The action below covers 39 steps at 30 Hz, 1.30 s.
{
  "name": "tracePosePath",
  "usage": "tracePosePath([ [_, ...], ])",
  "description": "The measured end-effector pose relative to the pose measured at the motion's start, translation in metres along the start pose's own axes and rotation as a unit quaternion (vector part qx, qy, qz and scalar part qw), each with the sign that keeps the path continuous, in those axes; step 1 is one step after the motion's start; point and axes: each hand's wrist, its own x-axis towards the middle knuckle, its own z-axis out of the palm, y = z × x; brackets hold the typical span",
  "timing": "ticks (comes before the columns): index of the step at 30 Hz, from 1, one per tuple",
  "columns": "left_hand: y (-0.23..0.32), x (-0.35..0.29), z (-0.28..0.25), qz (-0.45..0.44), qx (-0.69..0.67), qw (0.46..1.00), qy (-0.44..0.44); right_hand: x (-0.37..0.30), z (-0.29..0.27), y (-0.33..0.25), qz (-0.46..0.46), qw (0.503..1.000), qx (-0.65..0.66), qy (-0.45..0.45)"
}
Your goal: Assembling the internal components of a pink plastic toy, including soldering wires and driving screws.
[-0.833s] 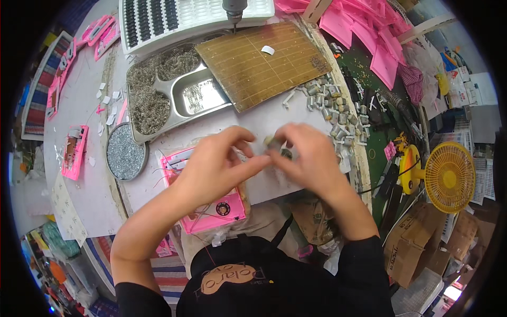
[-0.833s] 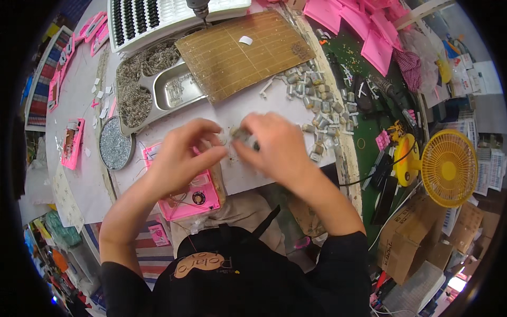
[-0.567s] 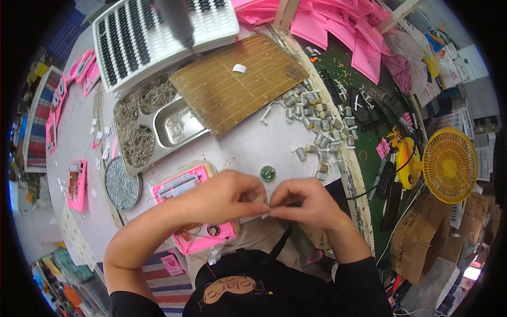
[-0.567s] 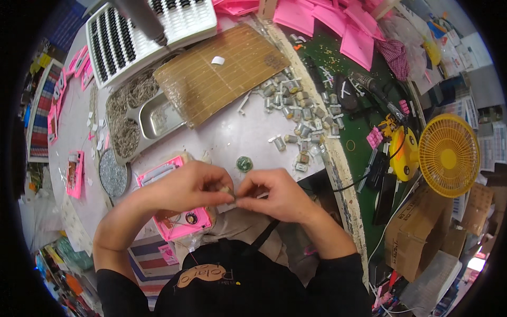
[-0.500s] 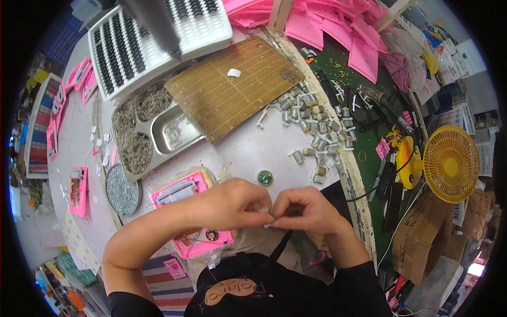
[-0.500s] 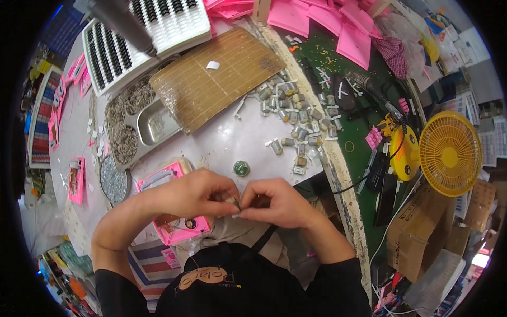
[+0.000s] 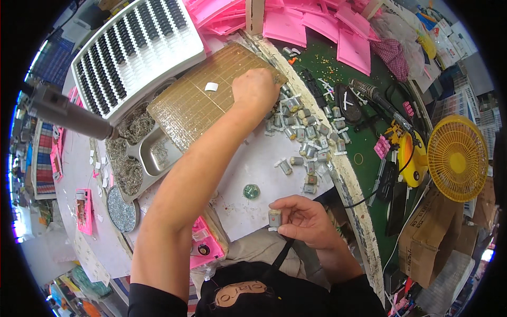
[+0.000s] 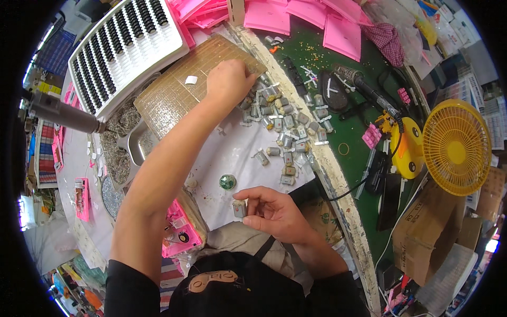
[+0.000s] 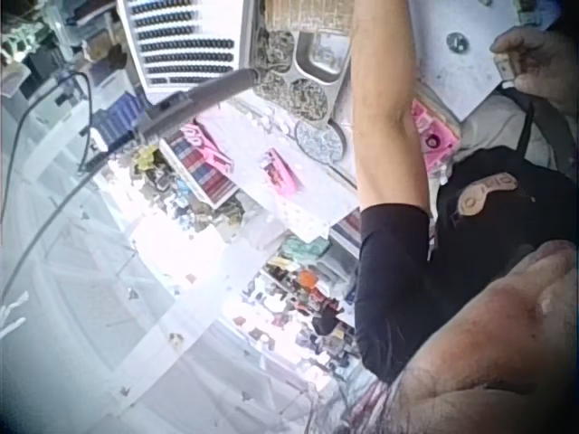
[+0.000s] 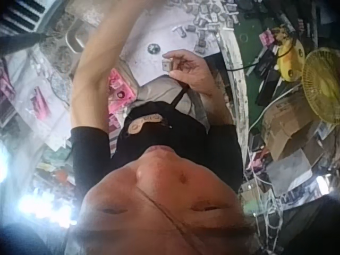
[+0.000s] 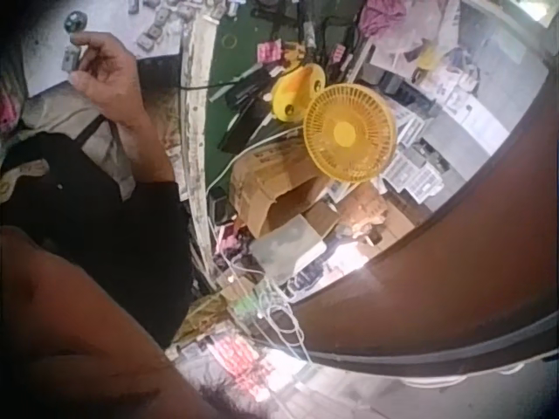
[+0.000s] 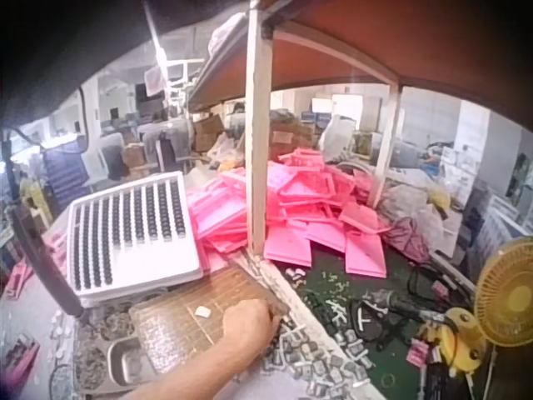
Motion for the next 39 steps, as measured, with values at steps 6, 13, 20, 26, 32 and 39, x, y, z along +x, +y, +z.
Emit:
tracePosePath([
  [6,0.014,0.005,-0.005,-0.036,0.041,0.999,-0.005,-0.011,-0.008,-0.002,-0.008,1.000,-0.019,0.018],
  [13,0.027,0.011,-0.012,-0.090,0.015,0.994,-0.059,-0.022,-0.005,-0.010,-0.010,0.997,-0.048,0.058],
  [20,0.018,-0.010,-0.004,0.033,0.077,0.996,-0.019,-0.008,-0.007,-0.006,-0.016,0.981,-0.141,0.135],
  [26,-0.006,-0.055,-0.027,0.173,-0.078,0.969,0.156,0.047,-0.003,0.000,-0.026,0.892,-0.446,0.073],
  [32,-0.056,-0.187,-0.106,0.138,-0.315,0.937,0.058,0.077,0.003,-0.013,-0.001,0.798,-0.602,-0.010],
  [39,-0.104,-0.332,-0.112,-0.056,-0.479,0.875,-0.037,0.094,0.010,-0.005,-0.186,0.590,-0.778,-0.112],
])
